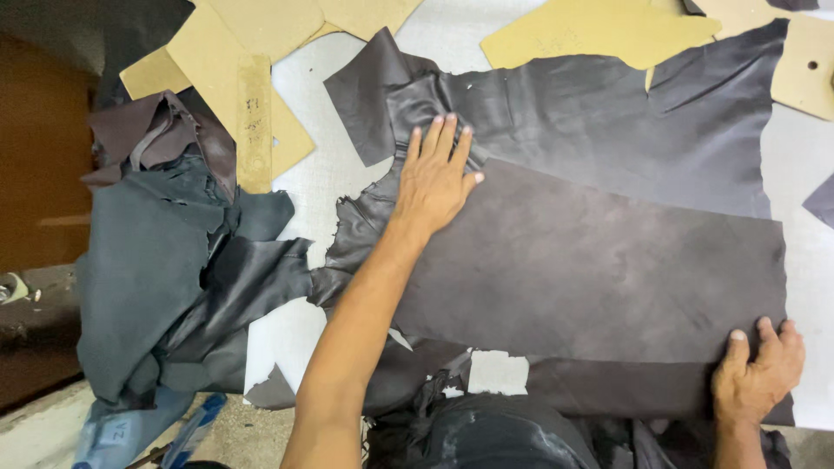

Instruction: The person aligns a large piece of dark leather on a worktable, smooths it, and uses a rotary cutter to trim the edges. A cardboard template is placed on the leather, and the person traces its outline with a pen before cutting along the traced line.

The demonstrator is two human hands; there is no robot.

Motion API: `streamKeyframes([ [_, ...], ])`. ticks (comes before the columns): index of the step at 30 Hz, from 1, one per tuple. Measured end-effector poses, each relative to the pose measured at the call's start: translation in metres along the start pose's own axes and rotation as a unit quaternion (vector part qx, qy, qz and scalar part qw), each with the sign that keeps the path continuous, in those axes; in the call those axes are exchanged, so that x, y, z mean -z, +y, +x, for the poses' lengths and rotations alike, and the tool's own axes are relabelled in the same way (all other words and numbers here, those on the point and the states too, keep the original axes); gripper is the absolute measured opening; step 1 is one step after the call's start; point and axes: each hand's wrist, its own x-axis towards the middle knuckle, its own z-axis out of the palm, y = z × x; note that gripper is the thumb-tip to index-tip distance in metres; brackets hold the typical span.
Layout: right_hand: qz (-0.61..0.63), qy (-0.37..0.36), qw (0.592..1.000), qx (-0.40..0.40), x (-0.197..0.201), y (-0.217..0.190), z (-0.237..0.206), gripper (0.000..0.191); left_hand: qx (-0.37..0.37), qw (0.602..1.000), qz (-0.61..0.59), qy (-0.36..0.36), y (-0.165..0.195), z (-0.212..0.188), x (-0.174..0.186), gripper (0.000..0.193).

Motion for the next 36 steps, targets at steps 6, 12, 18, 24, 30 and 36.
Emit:
streamKeyframes([
  [6, -0.027, -0.003, 1.0, -0.01, -0.007, -0.001, 0.007, 0.042, -0.013, 0.999, 0.012, -0.044, -0.037, 0.055, -0.005, 0.075],
  [12, -0.039, -0.013, 0.999, -0.035, -0.012, 0.015, 0.002, 0.041, -0.002, 1.0, 0.01, -0.003, -0.034, 0.058, -0.011, 0.063],
  [18, -0.018, -0.001, 0.998, -0.061, -0.014, 0.025, 0.004, 0.039, -0.022, 0.991, -0.057, 0.116, -0.004, 0.016, 0.012, 0.042],
  [24, 0.041, 0.038, 0.991, -0.121, -0.004, 0.036, 0.002, 0.048, 0.061, 0.991, -0.117, 0.031, 0.115, -0.128, 0.021, 0.047],
  [30, 0.167, 0.049, 0.972, -0.157, 0.007, 0.07, -0.017, 0.047, 0.163, 0.985, -0.048, 0.01, 0.166, -0.205, 0.005, 0.061],
  [36, 0.138, -0.052, 0.985, -0.093, 0.017, 0.097, -0.04, 0.05, 0.304, 0.947, 0.001, 0.108, 0.138, -0.254, 0.03, 0.044],
])
